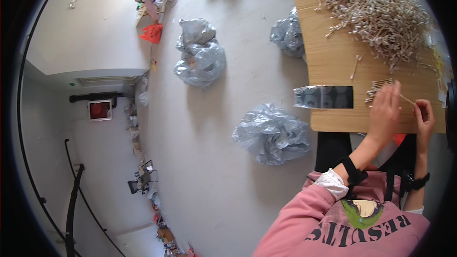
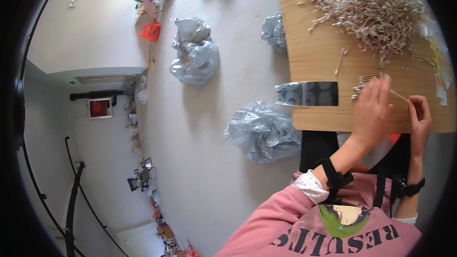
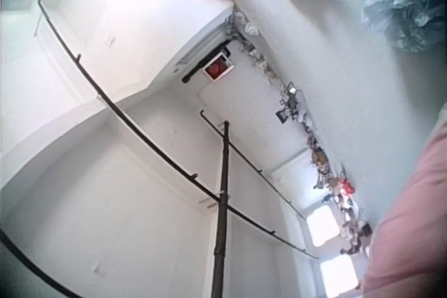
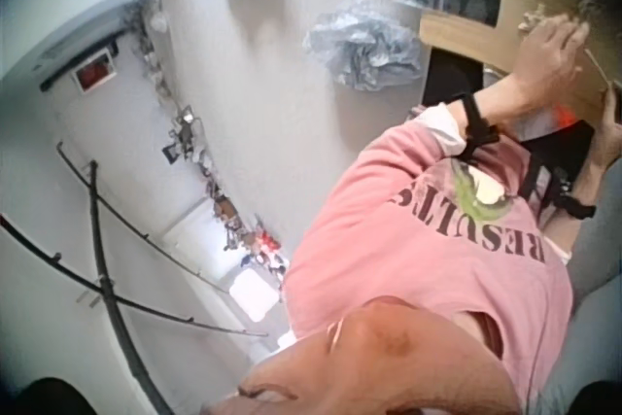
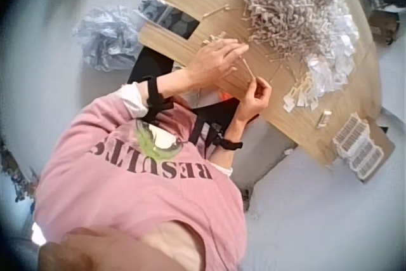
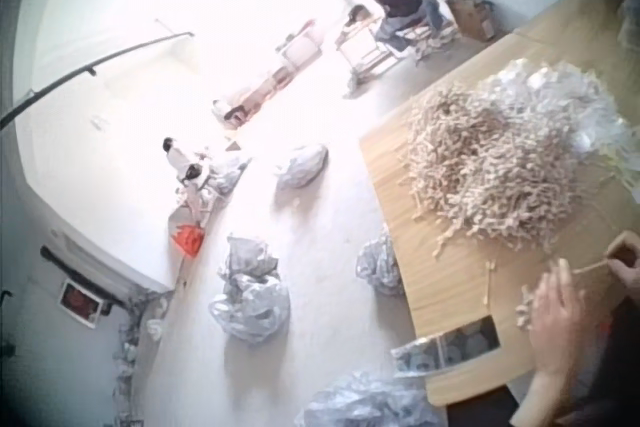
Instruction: Packaging cotton swabs into individual plastic packets.
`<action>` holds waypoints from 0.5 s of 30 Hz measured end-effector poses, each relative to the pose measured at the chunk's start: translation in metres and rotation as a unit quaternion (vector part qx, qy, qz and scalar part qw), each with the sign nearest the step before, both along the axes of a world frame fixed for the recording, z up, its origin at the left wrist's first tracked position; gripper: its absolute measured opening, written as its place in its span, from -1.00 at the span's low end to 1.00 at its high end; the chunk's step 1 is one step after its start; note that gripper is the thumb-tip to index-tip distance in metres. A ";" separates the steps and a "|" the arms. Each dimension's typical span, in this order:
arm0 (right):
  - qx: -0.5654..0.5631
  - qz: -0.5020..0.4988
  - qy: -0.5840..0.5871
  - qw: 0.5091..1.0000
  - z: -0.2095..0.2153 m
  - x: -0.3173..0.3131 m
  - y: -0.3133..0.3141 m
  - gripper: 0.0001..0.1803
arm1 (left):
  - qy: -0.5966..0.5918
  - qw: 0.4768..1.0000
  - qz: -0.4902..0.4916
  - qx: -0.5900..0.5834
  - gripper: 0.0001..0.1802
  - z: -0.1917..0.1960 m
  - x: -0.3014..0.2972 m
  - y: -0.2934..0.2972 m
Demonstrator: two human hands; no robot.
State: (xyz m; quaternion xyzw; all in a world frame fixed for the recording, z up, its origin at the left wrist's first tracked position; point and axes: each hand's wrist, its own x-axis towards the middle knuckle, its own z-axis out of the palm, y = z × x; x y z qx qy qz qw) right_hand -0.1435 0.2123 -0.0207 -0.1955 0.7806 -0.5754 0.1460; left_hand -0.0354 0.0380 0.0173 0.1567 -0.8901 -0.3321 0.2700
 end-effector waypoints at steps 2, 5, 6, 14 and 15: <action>0.003 -0.088 0.070 0.994 -0.012 -0.017 0.002 -0.93 | -0.098 0.995 0.017 -0.008 0.07 -0.006 -0.007 0.000; 0.124 -0.103 0.239 0.958 0.011 -0.007 -0.037 -0.81 | -0.196 0.979 0.029 -0.050 0.25 -0.026 -0.006 -0.003; 0.135 -0.086 0.267 0.950 0.019 -0.001 -0.050 -0.79 | -0.203 0.977 0.043 -0.054 0.30 -0.039 -0.001 -0.004; 0.116 -0.071 0.254 0.958 0.026 0.024 -0.060 -0.70 | -0.269 0.956 -0.040 -0.108 0.23 -0.025 0.022 0.008; 0.104 -0.069 0.252 0.960 0.027 0.025 -0.060 -0.70 | -0.263 0.956 -0.039 -0.122 0.22 -0.025 0.022 0.010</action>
